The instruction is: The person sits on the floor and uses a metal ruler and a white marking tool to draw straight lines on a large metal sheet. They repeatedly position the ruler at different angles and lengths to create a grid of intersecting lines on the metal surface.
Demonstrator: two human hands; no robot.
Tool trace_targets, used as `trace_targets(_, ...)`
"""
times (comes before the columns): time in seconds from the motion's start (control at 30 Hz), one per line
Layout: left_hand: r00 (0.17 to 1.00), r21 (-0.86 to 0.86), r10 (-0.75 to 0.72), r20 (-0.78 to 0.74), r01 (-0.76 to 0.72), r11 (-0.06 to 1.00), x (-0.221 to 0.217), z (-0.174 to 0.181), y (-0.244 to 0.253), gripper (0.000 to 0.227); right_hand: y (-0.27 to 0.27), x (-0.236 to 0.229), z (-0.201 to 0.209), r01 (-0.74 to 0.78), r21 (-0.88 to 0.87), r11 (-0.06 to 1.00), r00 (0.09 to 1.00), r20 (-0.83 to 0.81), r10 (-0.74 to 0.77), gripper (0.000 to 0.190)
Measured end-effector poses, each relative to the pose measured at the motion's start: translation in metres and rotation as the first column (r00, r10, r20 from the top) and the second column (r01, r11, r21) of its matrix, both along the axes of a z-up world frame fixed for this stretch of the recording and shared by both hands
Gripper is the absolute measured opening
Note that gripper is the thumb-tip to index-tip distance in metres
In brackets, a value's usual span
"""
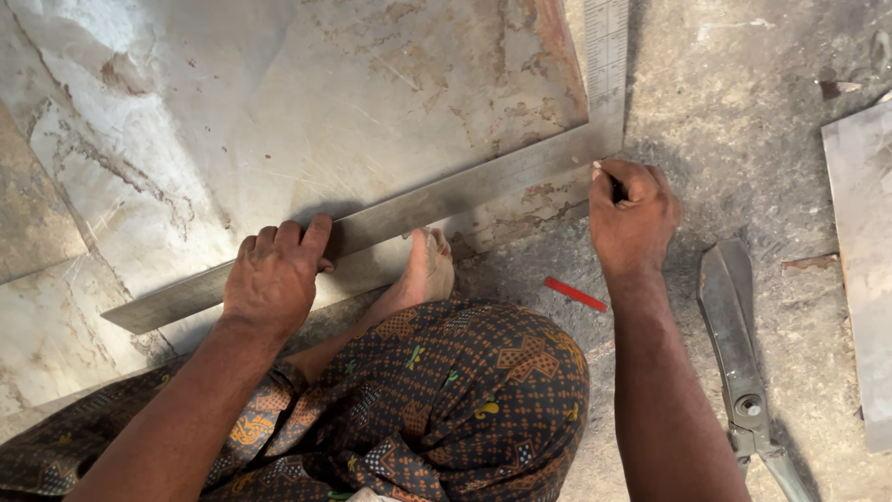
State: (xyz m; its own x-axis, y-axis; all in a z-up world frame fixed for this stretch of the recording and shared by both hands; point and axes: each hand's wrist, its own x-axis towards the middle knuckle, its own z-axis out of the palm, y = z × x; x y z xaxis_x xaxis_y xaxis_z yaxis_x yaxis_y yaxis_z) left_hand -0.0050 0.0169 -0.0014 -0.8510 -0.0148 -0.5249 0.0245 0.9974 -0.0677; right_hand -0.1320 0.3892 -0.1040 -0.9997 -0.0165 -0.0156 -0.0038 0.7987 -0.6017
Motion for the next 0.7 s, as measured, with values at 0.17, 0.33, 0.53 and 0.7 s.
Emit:
trace_targets(0.17, 1.0, -0.005, -0.006, 0.005, 0.006, 1.0, 0.0014, -0.0019, -0.0014, 0.052, -0.0028, 0.0023, -0.0033, 0.01, -0.042, 0.999, 0.999, -0.039, -0.011, 0.01)
trace_targets(0.33, 1.0, -0.011, -0.018, 0.006, 0.018, 1.0, 0.0035, -0.0043, -0.0036, 0.054, -0.0053, 0.0032, -0.0039, -0.013, -0.003, 1.0, 0.995, -0.096, 0.013, 0.01)
trace_targets(0.53, 1.0, -0.002, -0.022, -0.014, 0.022, 1.0, 0.0036, -0.0053, -0.0047, 0.053, -0.0054, 0.0024, -0.0065, -0.012, -0.021, 1.0, 0.997, -0.074, 0.01, 0.008)
trace_targets(0.7, 1.0, 0.004, -0.021, -0.022, 0.021, 1.0, 0.0056, -0.0062, -0.0053, 0.054, -0.0063, 0.0022, -0.0057, -0.037, 0.041, 0.998, 0.994, -0.101, 0.041, 0.008)
